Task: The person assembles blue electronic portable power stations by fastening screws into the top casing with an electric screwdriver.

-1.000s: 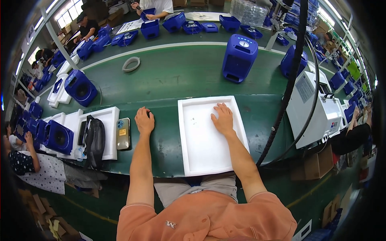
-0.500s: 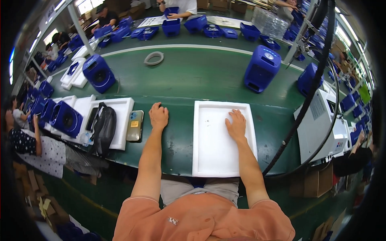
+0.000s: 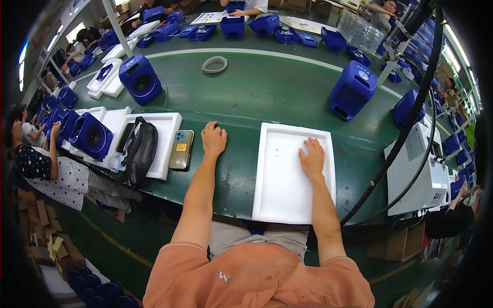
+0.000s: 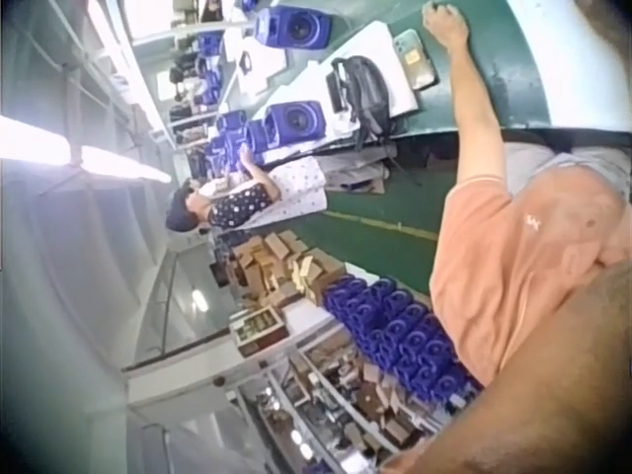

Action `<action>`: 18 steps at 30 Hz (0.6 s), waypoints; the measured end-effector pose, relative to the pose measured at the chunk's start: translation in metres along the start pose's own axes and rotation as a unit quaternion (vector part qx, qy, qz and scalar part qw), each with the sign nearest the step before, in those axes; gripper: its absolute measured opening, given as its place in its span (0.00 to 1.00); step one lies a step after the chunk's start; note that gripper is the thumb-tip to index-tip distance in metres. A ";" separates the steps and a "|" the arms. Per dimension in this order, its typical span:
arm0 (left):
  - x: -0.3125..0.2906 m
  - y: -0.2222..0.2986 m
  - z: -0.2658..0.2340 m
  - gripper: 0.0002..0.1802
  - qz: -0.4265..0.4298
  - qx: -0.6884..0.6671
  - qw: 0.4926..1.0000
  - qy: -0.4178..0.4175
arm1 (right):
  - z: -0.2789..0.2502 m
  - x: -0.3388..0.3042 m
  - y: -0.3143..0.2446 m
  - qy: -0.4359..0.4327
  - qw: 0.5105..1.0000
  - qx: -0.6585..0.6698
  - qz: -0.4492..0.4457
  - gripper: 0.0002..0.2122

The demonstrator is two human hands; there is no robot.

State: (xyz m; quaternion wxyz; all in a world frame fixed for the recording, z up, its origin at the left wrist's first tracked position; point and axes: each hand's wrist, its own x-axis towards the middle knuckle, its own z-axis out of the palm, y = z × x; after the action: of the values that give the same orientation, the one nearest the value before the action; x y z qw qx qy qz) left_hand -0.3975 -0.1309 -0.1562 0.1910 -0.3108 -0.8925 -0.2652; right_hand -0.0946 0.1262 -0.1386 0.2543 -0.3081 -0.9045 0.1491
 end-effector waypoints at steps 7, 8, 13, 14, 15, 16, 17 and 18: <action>0.000 0.000 -0.001 0.13 0.006 -0.005 1.000 0.000 | 0.001 0.000 -0.001 -0.003 1.000 -0.009 0.004 0.19; 0.000 0.000 -0.001 0.13 0.006 -0.003 1.000 0.000 | 0.001 0.000 -0.001 -0.005 1.000 -0.007 0.005 0.19; -0.001 0.000 -0.001 0.13 0.004 -0.003 1.000 0.004 | 0.000 0.000 -0.001 -0.007 1.000 -0.004 0.005 0.19; 0.000 -0.001 0.000 0.13 0.008 -0.006 1.000 0.009 | 0.000 0.001 -0.002 -0.007 1.000 -0.008 0.008 0.19; 0.000 -0.002 0.000 0.13 0.008 -0.006 1.000 0.010 | 0.000 0.001 -0.003 -0.007 1.000 -0.008 0.007 0.19; 0.000 -0.002 0.000 0.13 0.006 -0.008 1.000 0.010 | 0.000 0.001 -0.003 -0.007 1.000 -0.009 0.007 0.19; 0.001 -0.002 0.001 0.13 0.005 -0.010 1.000 0.010 | 0.000 0.002 -0.002 -0.007 1.000 -0.010 0.007 0.19; 0.001 -0.002 0.001 0.13 0.005 -0.010 1.000 0.010 | 0.000 0.002 -0.001 -0.007 1.000 -0.010 0.007 0.19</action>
State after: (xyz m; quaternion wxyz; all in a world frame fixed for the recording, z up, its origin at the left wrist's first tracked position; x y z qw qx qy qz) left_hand -0.3997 -0.1310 -0.1567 0.1982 -0.3148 -0.8863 -0.2758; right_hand -0.0968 0.1263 -0.1375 0.2437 -0.3160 -0.9056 0.1437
